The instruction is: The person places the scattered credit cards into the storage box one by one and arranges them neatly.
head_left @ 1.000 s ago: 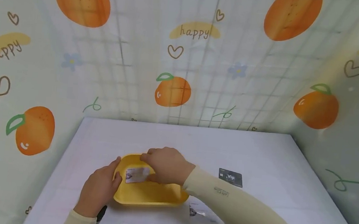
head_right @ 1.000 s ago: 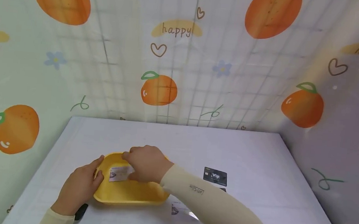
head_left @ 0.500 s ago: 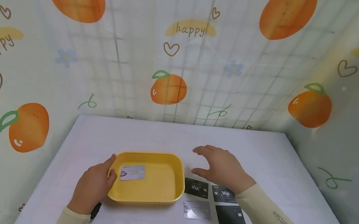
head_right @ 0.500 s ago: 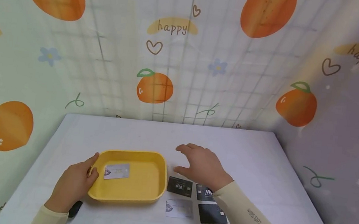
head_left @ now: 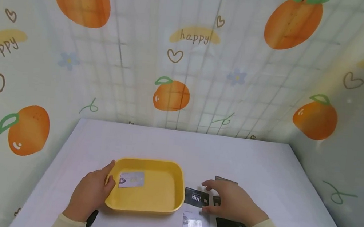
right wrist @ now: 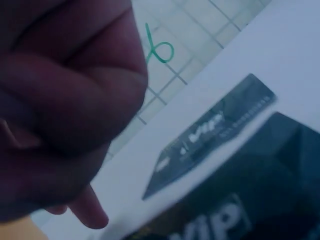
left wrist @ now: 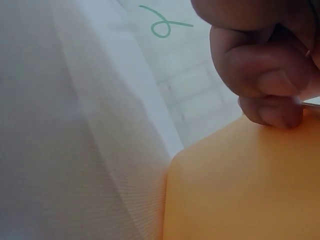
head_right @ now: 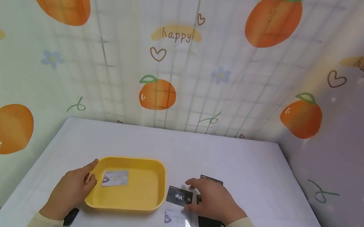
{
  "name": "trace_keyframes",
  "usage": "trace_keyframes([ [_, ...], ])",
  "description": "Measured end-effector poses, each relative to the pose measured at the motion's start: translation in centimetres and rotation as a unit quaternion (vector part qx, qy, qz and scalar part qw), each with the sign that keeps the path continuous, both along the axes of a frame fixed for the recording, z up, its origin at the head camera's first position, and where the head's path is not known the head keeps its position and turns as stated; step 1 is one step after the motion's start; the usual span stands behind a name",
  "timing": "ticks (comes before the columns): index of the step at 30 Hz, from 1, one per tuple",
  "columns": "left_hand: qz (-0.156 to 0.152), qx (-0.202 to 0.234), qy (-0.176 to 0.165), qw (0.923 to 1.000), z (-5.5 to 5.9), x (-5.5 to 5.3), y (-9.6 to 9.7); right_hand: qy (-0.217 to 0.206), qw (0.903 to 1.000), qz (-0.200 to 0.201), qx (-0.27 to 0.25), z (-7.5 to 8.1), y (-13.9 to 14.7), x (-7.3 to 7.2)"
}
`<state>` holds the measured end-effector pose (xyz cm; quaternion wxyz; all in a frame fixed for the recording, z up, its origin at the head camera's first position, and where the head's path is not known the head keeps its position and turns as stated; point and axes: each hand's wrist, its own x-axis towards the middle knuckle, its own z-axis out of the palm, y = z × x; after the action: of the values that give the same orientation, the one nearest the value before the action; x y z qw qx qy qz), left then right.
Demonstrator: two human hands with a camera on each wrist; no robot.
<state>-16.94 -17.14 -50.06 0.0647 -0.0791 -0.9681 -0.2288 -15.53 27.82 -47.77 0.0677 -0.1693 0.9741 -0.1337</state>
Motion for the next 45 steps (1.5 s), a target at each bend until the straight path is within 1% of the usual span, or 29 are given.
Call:
trace_keyframes([
  [4, 0.007, -0.009, -0.013, 0.9999, 0.1, 0.0, 0.0, -0.003, 1.0, 0.002, 0.003, -0.5, -0.2, 0.1],
  [10, 0.01, -0.015, 0.0, 0.9998, 0.2, -0.3, -0.1, -0.01, 0.9996, -0.027, -0.002, -0.8, -0.7, -0.1],
  [16, 0.009, -0.018, -0.001, 0.9998, 0.1, -0.3, 0.0, -0.001, 0.9989, -0.043, 0.016, -1.1, -0.8, -0.3],
  [21, 0.015, -0.024, 0.004, 0.9996, -0.3, -0.4, 0.2, -0.005, 0.9984, -0.049, 0.026, -1.0, -1.0, -0.3],
  [27, 0.018, -0.029, 0.015, 0.9993, -0.4, -0.4, -0.1, -0.016, 0.9988, -0.041, 0.024, -0.9, -1.4, -0.5],
  [31, 0.015, -0.028, 0.016, 0.9994, -0.4, -0.5, -0.1, -0.031, 0.9976, -0.057, 0.024, -0.9, -1.7, -0.5],
  [33, 0.015, -0.025, 0.011, 0.9995, -0.4, -0.6, -0.1, -0.034, 0.997, -0.065, 0.023, -0.8, -1.8, -0.5],
  [38, 0.015, -0.021, 0.006, 0.9996, -0.3, -0.7, 0.0, -0.038, 0.9966, -0.073, 0.014, -0.7, -1.9, -0.5],
  [45, 0.016, -0.016, 0.013, 0.9997, -0.5, -0.7, -0.3, -0.033, 0.9975, -0.063, 0.005, -0.8, -1.8, -0.7],
])
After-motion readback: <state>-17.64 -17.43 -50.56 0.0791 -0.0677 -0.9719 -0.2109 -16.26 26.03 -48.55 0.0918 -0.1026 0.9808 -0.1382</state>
